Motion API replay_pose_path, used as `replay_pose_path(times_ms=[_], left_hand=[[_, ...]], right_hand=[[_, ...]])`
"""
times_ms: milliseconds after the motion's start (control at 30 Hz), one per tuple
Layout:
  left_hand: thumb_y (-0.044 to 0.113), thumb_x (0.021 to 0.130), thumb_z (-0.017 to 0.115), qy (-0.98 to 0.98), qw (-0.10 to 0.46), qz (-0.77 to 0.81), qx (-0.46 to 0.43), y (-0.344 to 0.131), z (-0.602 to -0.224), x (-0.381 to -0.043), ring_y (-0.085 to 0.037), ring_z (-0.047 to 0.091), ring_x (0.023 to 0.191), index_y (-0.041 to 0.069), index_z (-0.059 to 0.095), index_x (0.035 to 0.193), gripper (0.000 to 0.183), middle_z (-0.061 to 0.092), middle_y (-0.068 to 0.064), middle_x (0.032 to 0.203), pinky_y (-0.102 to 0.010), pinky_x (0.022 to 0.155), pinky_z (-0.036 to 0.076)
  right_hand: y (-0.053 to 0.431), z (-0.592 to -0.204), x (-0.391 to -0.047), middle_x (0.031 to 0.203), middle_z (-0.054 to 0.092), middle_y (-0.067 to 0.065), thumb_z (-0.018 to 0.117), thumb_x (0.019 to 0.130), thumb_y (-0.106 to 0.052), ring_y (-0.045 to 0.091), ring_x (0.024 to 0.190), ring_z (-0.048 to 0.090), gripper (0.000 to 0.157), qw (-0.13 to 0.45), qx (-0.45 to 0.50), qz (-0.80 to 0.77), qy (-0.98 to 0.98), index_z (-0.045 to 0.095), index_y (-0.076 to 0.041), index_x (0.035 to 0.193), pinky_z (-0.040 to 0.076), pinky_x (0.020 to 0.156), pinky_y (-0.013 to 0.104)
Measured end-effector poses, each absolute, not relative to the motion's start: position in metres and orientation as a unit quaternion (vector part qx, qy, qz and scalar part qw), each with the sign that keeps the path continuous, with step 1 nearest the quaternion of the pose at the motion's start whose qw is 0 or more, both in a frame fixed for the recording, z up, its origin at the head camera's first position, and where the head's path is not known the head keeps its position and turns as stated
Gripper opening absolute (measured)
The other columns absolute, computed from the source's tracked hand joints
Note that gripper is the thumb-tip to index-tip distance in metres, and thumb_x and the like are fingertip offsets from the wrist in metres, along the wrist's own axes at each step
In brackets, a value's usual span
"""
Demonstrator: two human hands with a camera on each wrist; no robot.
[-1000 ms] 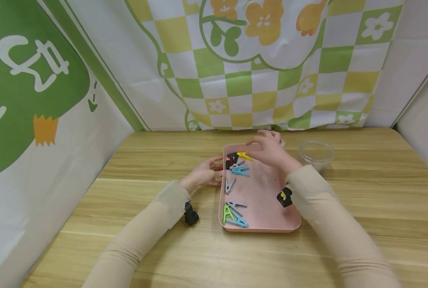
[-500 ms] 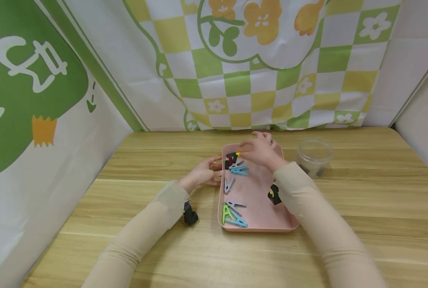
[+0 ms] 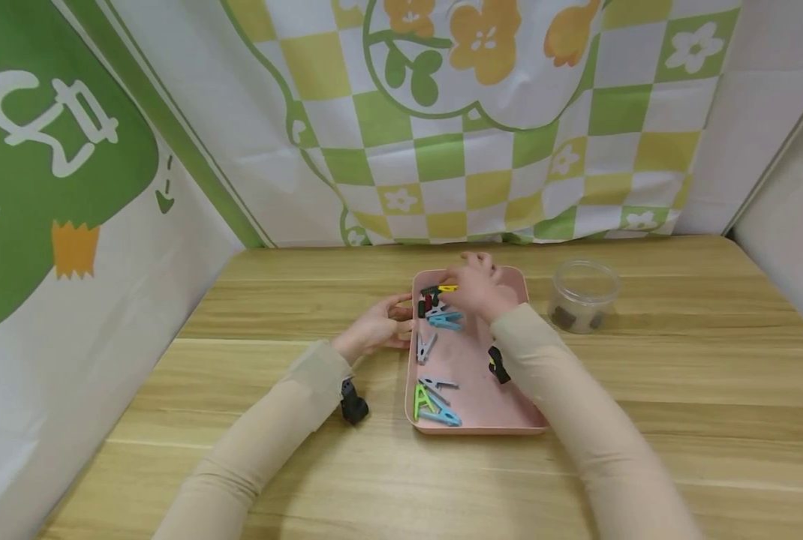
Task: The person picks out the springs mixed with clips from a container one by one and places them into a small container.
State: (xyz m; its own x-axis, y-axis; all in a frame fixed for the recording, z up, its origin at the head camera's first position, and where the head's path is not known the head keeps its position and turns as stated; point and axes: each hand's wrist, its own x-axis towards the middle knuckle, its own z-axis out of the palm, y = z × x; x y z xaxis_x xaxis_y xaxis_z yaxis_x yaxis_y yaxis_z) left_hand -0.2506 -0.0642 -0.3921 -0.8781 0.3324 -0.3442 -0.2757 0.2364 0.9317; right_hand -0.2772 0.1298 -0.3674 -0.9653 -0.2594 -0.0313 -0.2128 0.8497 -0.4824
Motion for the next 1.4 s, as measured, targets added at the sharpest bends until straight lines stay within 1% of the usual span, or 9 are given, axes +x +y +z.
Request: replay_pose_path(times_ms=[200, 467, 633, 833, 1033, 1233, 1400], left_hand=[[0.000, 0.094, 0.054, 0.742, 0.250, 0.622, 0.023, -0.065, -0.393, -0.251, -0.032, 0.056, 0.112, 0.014, 0.027, 0.150, 0.063, 0.044, -0.020, 0.138, -0.041, 0.087, 0.056], [-0.002, 0.094, 0.052, 0.743, 0.246, 0.622, 0.023, -0.066, -0.393, -0.250, -0.031, 0.056, 0.110, 0.013, 0.027, 0.149, 0.062, 0.045, -0.021, 0.137, -0.042, 0.087, 0.056], [-0.002, 0.094, 0.052, 0.741, 0.250, 0.622, 0.023, -0.066, -0.393, -0.251, -0.031, 0.056, 0.110, 0.012, 0.026, 0.150, 0.063, 0.045, -0.021, 0.138, -0.041, 0.087, 0.055], [-0.001, 0.094, 0.053, 0.741, 0.250, 0.623, 0.023, -0.067, -0.394, -0.251, -0.030, 0.057, 0.109, 0.014, 0.027, 0.150, 0.063, 0.045, -0.020, 0.137, -0.041, 0.086, 0.056], [-0.001, 0.094, 0.052, 0.735, 0.254, 0.629, 0.023, -0.067, -0.392, -0.251, -0.031, 0.056, 0.112, 0.014, 0.026, 0.150, 0.063, 0.044, -0.020, 0.138, -0.042, 0.088, 0.055], [-0.002, 0.094, 0.052, 0.731, 0.254, 0.632, 0.020, -0.067, -0.393, -0.252, -0.030, 0.057, 0.110, 0.014, 0.026, 0.150, 0.063, 0.044, -0.021, 0.137, -0.041, 0.087, 0.056], [-0.003, 0.094, 0.052, 0.733, 0.253, 0.631, 0.018, -0.066, -0.394, -0.252, -0.031, 0.057, 0.109, 0.013, 0.027, 0.150, 0.063, 0.045, -0.021, 0.136, -0.042, 0.087, 0.056]], right_hand=[[0.121, -0.372, -0.281, 0.154, 0.014, 0.021, 0.062, 0.090, -0.026, 0.044, 0.139, 0.000, 0.037, 0.060, -0.113, -0.220, 0.967, 0.062, -0.014, 0.126, 0.004, 0.107, 0.066], [0.119, -0.381, -0.284, 0.153, 0.015, 0.022, 0.063, 0.090, -0.025, 0.045, 0.138, 0.002, 0.042, 0.047, -0.115, -0.210, 0.970, 0.059, -0.014, 0.130, 0.006, 0.106, 0.066], [0.119, -0.388, -0.287, 0.153, 0.017, 0.023, 0.063, 0.090, -0.026, 0.046, 0.137, 0.004, 0.041, 0.036, -0.123, -0.214, 0.968, 0.060, -0.013, 0.129, 0.007, 0.105, 0.066], [0.119, -0.388, -0.288, 0.152, 0.017, 0.024, 0.063, 0.090, -0.026, 0.047, 0.137, 0.004, 0.041, 0.034, -0.125, -0.217, 0.967, 0.060, -0.013, 0.130, 0.006, 0.105, 0.067], [0.121, -0.391, -0.291, 0.154, 0.013, 0.024, 0.063, 0.090, -0.029, 0.047, 0.138, 0.001, 0.043, 0.035, -0.119, -0.214, 0.969, 0.061, -0.012, 0.128, 0.004, 0.106, 0.068], [0.123, -0.391, -0.291, 0.155, 0.009, 0.024, 0.066, 0.088, -0.034, 0.047, 0.139, -0.002, 0.042, 0.041, -0.114, -0.219, 0.968, 0.064, -0.013, 0.124, 0.002, 0.106, 0.070], [0.123, -0.393, -0.291, 0.155, 0.009, 0.024, 0.067, 0.086, -0.036, 0.046, 0.140, -0.003, 0.043, 0.046, -0.117, -0.227, 0.966, 0.065, -0.012, 0.122, 0.000, 0.106, 0.070]])
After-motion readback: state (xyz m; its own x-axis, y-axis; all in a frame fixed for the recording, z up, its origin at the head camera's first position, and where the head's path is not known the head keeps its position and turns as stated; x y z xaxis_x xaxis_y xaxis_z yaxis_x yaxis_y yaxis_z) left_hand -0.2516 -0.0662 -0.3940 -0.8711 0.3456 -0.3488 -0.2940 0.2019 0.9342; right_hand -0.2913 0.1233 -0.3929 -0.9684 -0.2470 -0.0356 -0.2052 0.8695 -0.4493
